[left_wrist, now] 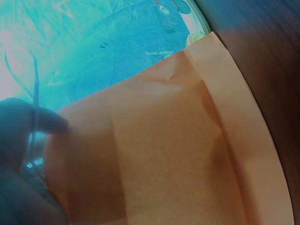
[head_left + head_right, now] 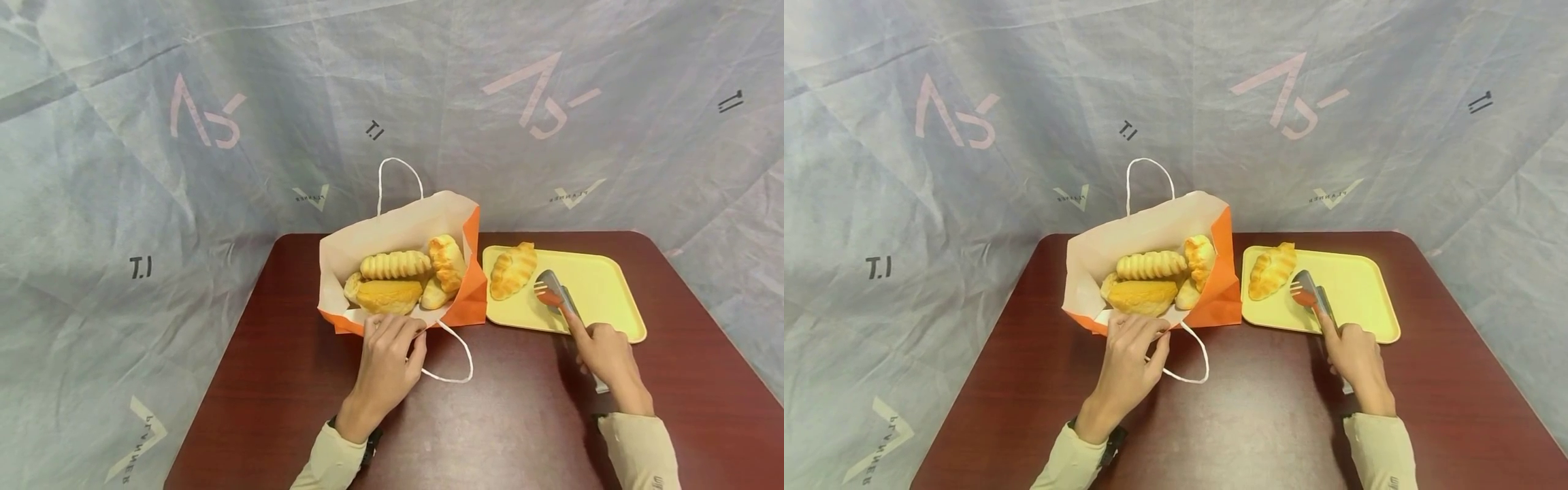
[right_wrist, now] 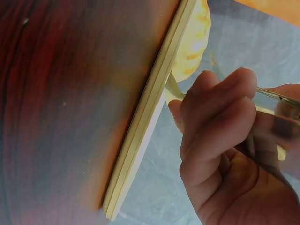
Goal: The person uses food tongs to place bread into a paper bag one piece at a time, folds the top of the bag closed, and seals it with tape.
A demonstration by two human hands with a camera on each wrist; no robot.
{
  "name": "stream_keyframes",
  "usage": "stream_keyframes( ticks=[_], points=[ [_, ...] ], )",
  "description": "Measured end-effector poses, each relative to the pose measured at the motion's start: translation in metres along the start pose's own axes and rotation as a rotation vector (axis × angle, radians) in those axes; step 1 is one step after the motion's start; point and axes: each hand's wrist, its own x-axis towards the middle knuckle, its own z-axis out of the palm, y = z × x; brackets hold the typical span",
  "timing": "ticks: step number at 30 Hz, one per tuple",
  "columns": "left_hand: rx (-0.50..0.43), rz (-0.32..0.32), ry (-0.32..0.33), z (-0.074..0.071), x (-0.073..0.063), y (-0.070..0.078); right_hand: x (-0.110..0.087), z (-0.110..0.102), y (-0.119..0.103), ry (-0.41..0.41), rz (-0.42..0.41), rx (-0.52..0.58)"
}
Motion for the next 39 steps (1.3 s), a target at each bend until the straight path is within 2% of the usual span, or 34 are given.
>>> stream_keyframes(
  ticks=[10,21,29,39],
  points=[
    [0.002,-0.002,0.004,0.0,-0.003,0.0,0.013,0.003,-0.002,-0.102,0.033,0.112],
    [-0.012,-0.009,-0.003,0.001,-0.005,0.003,0.034,0.011,-0.015,-0.15,0.02,0.153],
    [-0.002,-0.007,0.005,0.002,-0.005,0.001,0.047,0.015,-0.022,-0.147,-0.012,0.131],
    [0.002,-0.005,0.013,0.002,-0.004,0.001,0.064,0.02,-0.034,-0.193,-0.019,0.113]
  ],
)
